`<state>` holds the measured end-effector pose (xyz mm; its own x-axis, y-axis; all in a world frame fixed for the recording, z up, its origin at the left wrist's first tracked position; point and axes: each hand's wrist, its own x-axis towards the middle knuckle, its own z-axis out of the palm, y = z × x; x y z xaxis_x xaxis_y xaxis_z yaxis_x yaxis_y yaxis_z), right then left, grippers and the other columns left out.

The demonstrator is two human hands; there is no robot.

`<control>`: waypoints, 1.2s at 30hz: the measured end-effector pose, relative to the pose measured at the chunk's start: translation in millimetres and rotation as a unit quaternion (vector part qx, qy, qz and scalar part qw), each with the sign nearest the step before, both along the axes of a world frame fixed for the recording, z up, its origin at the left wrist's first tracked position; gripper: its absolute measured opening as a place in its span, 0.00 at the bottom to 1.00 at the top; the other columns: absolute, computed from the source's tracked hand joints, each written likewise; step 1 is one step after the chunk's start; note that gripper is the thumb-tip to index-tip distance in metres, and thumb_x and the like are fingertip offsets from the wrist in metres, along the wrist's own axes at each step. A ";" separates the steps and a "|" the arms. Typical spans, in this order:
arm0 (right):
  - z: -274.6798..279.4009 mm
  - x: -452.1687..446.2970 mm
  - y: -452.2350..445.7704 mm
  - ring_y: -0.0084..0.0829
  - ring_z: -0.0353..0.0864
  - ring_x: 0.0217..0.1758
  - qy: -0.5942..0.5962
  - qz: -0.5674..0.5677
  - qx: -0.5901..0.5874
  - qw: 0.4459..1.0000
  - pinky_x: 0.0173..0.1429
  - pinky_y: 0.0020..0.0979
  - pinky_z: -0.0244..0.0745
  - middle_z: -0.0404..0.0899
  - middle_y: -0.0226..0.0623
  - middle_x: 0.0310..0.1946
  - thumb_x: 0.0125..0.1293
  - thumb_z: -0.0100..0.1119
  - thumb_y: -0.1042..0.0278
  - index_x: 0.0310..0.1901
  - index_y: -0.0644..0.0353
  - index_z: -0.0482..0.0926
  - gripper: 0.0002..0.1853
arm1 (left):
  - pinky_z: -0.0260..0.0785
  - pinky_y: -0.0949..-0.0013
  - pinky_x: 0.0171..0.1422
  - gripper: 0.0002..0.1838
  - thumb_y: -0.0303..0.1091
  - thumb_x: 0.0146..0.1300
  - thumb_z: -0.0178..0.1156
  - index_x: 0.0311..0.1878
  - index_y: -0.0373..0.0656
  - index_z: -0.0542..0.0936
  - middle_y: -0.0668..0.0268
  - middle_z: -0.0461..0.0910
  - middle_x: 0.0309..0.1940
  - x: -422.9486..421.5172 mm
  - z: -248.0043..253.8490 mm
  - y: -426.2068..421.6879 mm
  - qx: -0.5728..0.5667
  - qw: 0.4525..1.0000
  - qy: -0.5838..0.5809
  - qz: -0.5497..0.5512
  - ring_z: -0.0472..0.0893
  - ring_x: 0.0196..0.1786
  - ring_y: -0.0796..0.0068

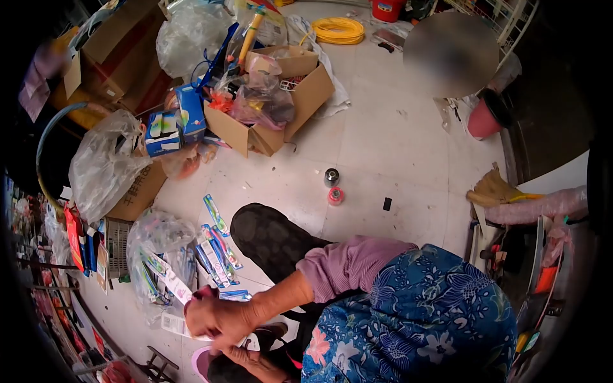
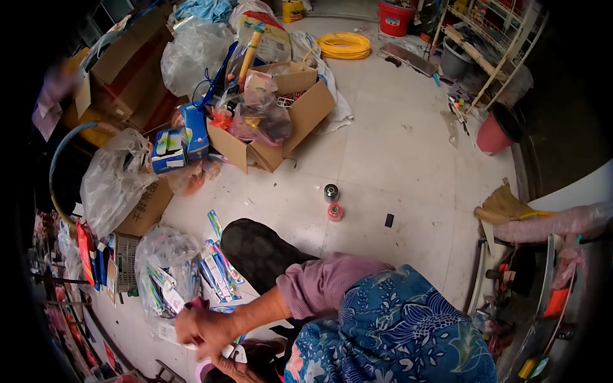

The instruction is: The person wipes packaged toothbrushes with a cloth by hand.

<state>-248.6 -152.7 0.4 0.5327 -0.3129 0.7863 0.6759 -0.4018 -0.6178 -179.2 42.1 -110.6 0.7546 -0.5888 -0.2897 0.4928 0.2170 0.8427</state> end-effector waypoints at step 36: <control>-7.4 43.1 -131.7 0.13 0.65 0.18 0.453 0.350 0.087 0.815 0.20 0.23 0.59 0.71 0.22 0.14 0.52 0.68 0.67 0.21 0.63 0.81 0.10 | 0.65 0.53 0.61 0.24 0.44 0.57 0.59 0.47 0.31 0.80 0.49 0.78 0.47 23.9 65.5 92.2 0.203 0.876 -0.429 -0.091 0.75 0.51 0.54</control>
<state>-205.5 -284.4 -7.0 0.9661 0.2526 -0.0525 -0.0629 0.0330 -0.9975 -155.3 134.3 -45.0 0.7012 -0.7021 0.1236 -0.3636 -0.2030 0.9092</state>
